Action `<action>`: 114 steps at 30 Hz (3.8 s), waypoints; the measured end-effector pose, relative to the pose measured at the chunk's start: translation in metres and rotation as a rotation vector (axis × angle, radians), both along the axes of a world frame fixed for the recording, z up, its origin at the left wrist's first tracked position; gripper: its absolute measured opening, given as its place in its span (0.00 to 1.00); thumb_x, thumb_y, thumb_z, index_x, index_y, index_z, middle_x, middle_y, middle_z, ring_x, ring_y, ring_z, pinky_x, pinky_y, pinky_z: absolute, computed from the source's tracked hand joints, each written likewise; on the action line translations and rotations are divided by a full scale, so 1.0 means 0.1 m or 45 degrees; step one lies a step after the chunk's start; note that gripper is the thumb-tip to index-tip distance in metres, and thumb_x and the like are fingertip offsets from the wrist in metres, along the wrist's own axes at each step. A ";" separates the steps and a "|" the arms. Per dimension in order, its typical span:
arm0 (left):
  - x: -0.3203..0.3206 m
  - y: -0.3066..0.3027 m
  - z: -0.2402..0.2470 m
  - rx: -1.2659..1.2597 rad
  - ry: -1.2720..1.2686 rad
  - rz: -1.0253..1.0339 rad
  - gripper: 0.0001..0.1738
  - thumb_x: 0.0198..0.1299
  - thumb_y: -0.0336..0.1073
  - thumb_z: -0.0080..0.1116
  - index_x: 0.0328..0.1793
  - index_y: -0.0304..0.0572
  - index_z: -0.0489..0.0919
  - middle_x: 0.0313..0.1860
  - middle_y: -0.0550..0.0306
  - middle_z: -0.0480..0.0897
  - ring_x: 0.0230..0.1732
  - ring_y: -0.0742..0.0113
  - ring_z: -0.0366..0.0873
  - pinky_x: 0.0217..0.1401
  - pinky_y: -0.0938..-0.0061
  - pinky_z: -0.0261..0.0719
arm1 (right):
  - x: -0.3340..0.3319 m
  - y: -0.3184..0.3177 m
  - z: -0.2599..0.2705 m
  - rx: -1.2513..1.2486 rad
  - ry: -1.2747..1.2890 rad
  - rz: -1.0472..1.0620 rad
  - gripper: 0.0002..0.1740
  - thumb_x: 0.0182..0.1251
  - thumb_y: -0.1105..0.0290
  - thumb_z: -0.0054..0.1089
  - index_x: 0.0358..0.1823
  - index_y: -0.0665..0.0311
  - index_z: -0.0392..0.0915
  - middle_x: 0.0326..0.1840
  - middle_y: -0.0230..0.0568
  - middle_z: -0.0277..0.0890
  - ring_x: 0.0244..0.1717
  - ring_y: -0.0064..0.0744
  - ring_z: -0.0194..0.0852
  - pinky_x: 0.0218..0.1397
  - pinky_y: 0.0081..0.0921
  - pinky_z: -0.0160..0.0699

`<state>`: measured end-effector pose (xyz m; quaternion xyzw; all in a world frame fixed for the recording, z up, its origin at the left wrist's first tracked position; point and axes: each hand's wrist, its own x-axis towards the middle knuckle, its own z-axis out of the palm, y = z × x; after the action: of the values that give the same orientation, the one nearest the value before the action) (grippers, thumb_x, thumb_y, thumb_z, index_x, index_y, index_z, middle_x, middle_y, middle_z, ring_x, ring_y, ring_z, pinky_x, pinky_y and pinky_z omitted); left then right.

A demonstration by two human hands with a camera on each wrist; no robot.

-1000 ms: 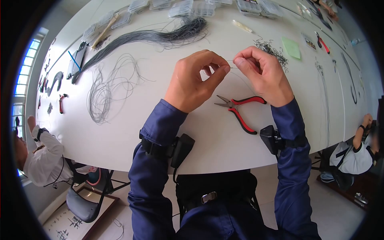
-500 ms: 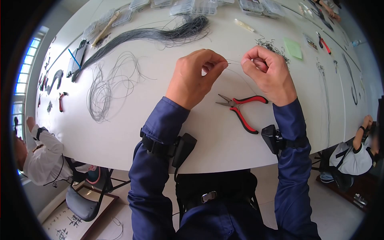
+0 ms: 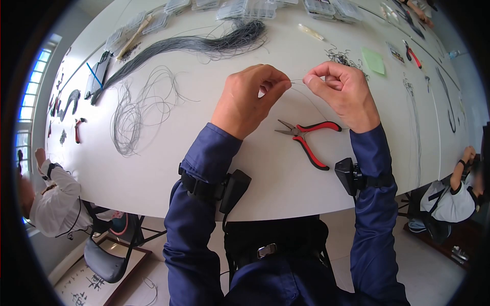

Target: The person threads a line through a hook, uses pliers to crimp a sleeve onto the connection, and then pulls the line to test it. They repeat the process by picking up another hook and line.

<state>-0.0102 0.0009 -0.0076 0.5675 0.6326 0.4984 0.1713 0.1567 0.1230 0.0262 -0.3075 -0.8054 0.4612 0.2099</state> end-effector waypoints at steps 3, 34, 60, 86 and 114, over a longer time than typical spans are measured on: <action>0.00 0.00 -0.01 0.015 0.030 -0.022 0.07 0.62 0.29 0.66 0.43 0.33 0.84 0.37 0.53 0.86 0.37 0.66 0.85 0.46 0.74 0.83 | 0.00 0.01 -0.03 -0.039 0.023 0.019 0.12 0.64 0.65 0.65 0.37 0.69 0.84 0.13 0.17 0.55 0.17 0.09 0.49 0.22 0.16 0.52; 0.06 0.01 0.02 0.141 0.146 -0.014 0.06 0.58 0.28 0.69 0.40 0.35 0.84 0.33 0.53 0.85 0.35 0.63 0.83 0.42 0.73 0.81 | -0.04 -0.07 -0.03 -0.303 -0.036 0.067 0.13 0.68 0.65 0.64 0.37 0.71 0.83 0.23 0.24 0.74 0.25 0.10 0.63 0.28 0.15 0.64; 0.05 -0.02 0.08 0.008 -0.215 0.001 0.08 0.62 0.30 0.65 0.40 0.29 0.83 0.36 0.54 0.87 0.40 0.70 0.84 0.53 0.74 0.80 | 0.06 0.08 0.02 -0.327 0.027 0.205 0.14 0.71 0.63 0.62 0.46 0.68 0.83 0.36 0.28 0.80 0.38 0.14 0.74 0.47 0.15 0.74; 0.05 -0.01 0.06 0.000 -0.591 -0.085 0.07 0.65 0.28 0.62 0.41 0.28 0.81 0.35 0.56 0.84 0.38 0.71 0.82 0.48 0.76 0.81 | 0.01 0.03 -0.04 -0.268 0.184 0.095 0.14 0.69 0.63 0.63 0.45 0.68 0.82 0.29 0.22 0.72 0.28 0.10 0.61 0.32 0.12 0.62; 0.11 0.01 0.03 0.078 -0.205 0.023 0.07 0.62 0.29 0.66 0.40 0.31 0.84 0.33 0.59 0.86 0.37 0.74 0.83 0.47 0.78 0.80 | -0.04 -0.04 -0.10 -0.461 0.080 0.073 0.14 0.68 0.62 0.64 0.41 0.69 0.83 0.25 0.22 0.72 0.25 0.09 0.60 0.28 0.14 0.60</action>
<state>0.0013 0.0019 -0.0046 0.5247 0.6064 0.5632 0.1996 0.1527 0.1190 0.0163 -0.3027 -0.7106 0.6139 0.1629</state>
